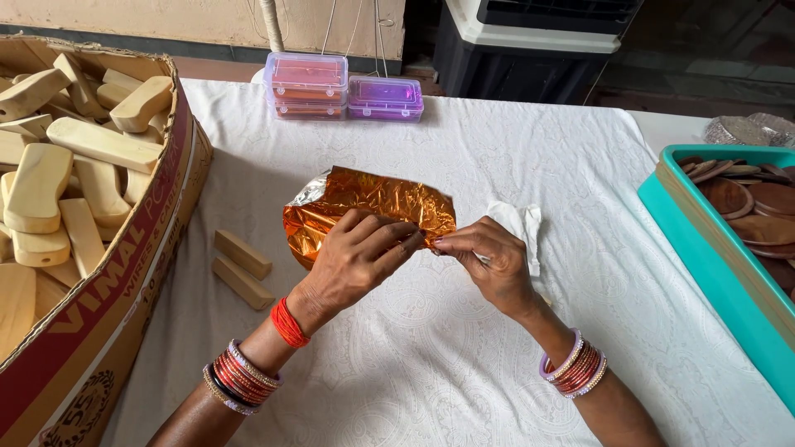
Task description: Wraps a wooden block in foil and places it into a plastic storage container.
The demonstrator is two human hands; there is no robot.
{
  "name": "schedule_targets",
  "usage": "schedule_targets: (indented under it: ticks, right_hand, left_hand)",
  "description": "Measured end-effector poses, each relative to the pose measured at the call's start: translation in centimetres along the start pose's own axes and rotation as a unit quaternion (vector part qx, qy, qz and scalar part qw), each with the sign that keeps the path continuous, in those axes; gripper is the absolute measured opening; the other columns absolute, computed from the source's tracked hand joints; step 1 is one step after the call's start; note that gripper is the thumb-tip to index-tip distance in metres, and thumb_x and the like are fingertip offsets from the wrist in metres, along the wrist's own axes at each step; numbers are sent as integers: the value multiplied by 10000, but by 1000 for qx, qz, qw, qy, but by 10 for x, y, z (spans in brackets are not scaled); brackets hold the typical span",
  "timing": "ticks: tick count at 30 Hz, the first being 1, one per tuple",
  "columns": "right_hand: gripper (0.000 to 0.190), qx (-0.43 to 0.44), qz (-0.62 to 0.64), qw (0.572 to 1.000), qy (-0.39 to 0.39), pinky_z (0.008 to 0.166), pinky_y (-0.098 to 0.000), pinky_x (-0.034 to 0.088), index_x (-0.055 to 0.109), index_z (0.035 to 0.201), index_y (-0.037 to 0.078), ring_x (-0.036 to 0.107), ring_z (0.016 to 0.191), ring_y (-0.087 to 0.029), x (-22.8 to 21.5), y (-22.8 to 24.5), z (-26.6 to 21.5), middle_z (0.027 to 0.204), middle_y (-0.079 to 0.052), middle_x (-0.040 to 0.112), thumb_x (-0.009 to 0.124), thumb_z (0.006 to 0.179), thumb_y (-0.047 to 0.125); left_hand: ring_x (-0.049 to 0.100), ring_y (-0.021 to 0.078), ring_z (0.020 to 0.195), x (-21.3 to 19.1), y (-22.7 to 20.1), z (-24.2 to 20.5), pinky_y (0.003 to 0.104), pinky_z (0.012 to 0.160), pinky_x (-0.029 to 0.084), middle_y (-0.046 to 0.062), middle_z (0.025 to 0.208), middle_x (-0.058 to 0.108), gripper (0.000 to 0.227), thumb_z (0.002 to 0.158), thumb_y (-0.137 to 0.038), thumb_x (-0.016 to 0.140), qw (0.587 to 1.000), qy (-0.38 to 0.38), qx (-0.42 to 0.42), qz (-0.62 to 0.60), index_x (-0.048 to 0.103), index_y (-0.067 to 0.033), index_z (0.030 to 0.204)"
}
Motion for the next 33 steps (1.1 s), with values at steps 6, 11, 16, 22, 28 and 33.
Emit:
schedule_targets:
  ticks: [6, 11, 16, 22, 28, 33]
  right_hand:
    - [297, -155, -155, 974, -58, 785, -257, 572, 736, 1071, 170, 676, 912, -114, -1, 17, -6, 1031, 31, 748, 781, 837, -8]
    - [296, -191, -187, 961, -66, 754, -275, 530, 760, 1056, 180, 661, 878, -101, -2, 21, -3, 1036, 55, 755, 790, 821, 3]
    - [292, -169, -157, 971, -59, 777, -271, 538, 752, 1027, 198, 662, 891, -105, -3, 13, -1, 1041, 58, 750, 784, 823, -9]
    - [265, -115, -90, 989, -19, 796, -256, 566, 738, 992, 179, 683, 912, -93, -3, -5, 0, 1009, 58, 759, 760, 841, -37]
    - [219, -15, 40, 993, 110, 838, -268, 585, 741, 974, 165, 711, 918, -108, -2, -19, 8, 979, 38, 777, 779, 828, 6]
    - [203, 97, 142, 978, 116, 900, -260, 638, 731, 1023, 134, 734, 977, -109, 5, -31, 1, 1029, 4, 748, 688, 902, -24]
  left_hand:
    - [665, 133, 1044, -12, -6, -1, 332, 893, 544, 9, 1178, 740, 248, 950, -190, 731, 995, -51, 77, 49, 741, -132, 1191]
    - [666, 143, 1108, -12, -5, -1, 337, 940, 545, 10, 1223, 732, 242, 960, -202, 725, 991, -47, 102, 70, 739, -128, 1190]
    - [663, 142, 1097, -9, -4, -2, 343, 958, 543, 19, 1223, 735, 255, 961, -199, 729, 990, -43, 113, 75, 739, -106, 1198]
    - [666, 143, 1089, -4, -1, -5, 347, 956, 544, 23, 1210, 742, 258, 952, -183, 737, 991, -39, 111, 63, 740, -102, 1197]
    - [695, 157, 1029, 6, 3, -4, 356, 929, 539, 2, 1146, 767, 288, 867, -92, 723, 996, 15, 22, -87, 752, -123, 1152]
    - [723, 172, 930, 20, 9, -5, 355, 879, 562, 46, 1022, 773, 192, 960, -139, 646, 933, 120, -180, -289, 758, -83, 1105]
Point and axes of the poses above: each hand's wrist, its own z-axis towards the middle knuckle, its own x-axis out of the palm, y = z × x, the point moved 5 cm from there along z, towards the middle knuckle
